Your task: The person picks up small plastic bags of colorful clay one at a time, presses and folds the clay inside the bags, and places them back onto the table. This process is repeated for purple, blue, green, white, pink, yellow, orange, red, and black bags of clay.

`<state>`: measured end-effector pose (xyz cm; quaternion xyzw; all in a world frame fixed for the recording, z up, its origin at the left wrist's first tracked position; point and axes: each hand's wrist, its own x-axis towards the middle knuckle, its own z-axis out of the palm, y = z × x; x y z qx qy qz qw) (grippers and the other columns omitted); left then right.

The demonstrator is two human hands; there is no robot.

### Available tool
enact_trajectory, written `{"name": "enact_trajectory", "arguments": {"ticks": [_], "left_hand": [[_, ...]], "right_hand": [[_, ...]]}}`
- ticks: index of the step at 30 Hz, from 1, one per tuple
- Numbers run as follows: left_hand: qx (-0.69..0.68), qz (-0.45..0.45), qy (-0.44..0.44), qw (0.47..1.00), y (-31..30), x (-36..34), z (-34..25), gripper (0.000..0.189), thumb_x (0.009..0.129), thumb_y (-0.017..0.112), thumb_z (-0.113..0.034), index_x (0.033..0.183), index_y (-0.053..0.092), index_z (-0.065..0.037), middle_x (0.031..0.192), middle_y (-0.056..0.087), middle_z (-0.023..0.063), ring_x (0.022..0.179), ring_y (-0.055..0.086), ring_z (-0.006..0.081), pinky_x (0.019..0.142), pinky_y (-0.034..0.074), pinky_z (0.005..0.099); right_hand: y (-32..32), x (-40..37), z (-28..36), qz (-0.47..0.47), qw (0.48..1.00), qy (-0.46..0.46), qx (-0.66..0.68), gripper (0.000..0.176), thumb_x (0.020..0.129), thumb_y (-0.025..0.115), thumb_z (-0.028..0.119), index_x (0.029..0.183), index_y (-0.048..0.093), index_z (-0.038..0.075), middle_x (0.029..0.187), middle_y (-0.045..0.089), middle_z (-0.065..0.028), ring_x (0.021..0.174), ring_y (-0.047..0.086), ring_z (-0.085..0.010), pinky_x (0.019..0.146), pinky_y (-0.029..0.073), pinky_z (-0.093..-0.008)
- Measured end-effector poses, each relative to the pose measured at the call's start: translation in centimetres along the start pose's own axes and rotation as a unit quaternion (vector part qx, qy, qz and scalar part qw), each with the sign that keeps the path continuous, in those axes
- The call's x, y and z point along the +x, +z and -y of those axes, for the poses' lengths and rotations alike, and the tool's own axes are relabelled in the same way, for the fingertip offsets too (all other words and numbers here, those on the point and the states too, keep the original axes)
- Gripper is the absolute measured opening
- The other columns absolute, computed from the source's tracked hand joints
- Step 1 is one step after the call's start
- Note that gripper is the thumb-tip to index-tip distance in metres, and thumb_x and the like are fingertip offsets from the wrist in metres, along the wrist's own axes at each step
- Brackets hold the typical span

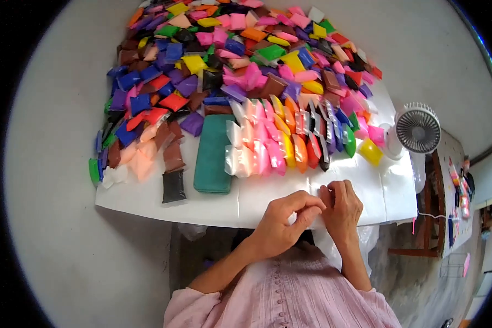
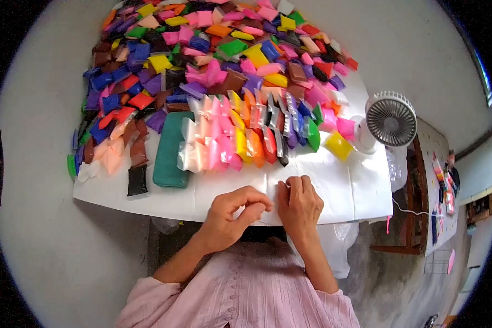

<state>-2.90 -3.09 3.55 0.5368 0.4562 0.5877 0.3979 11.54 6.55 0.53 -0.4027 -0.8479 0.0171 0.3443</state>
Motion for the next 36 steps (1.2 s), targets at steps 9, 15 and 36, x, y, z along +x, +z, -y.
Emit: {"name": "enact_trajectory", "arguments": {"ticks": [9, 15, 36], "left_hand": [[0.28, -0.229, 0.035, 0.932, -13.4, 2.8, -5.3, 0.016, 0.093, 0.054, -0.011, 0.101, 0.065, -0.001, 0.08, 0.064, 0.0009, 0.068, 0.052, 0.0042, 0.059, 0.041, 0.0198], [0.575, -0.184, 0.109, 0.79, -21.1, 7.3, -0.6, 0.021, 0.086, 0.058, -0.007, 0.104, 0.063, 0.0, 0.093, 0.064, 0.0126, 0.085, 0.061, 0.0263, 0.075, 0.048, 0.0345], [0.566, -0.172, 0.073, 0.803, -23.1, 6.6, -0.6, 0.015, 0.081, 0.058, -0.009, 0.087, 0.057, 0.004, 0.087, 0.06, 0.0208, 0.083, 0.059, 0.0362, 0.077, 0.046, 0.0418]], "right_hand": [[-0.1, -0.1, 0.1, 0.004, 1.0, 0.008, 0.023, 0.013, 0.082, 0.068, 0.011, 0.082, 0.055, 0.006, 0.076, 0.054, -0.0098, 0.062, 0.056, -0.0283, 0.053, 0.043, -0.0385], [-0.2, 0.0, -0.1, 0.002, 0.999, 0.002, 0.033, 0.014, 0.082, 0.068, 0.011, 0.082, 0.055, 0.006, 0.076, 0.054, -0.01, 0.061, 0.056, -0.0289, 0.053, 0.043, -0.0387], [-0.2, -0.2, -0.1, 0.002, 0.999, 0.003, 0.043, 0.014, 0.084, 0.066, 0.012, 0.081, 0.054, 0.005, 0.077, 0.054, -0.0107, 0.062, 0.056, -0.0294, 0.054, 0.043, -0.0393]]}}
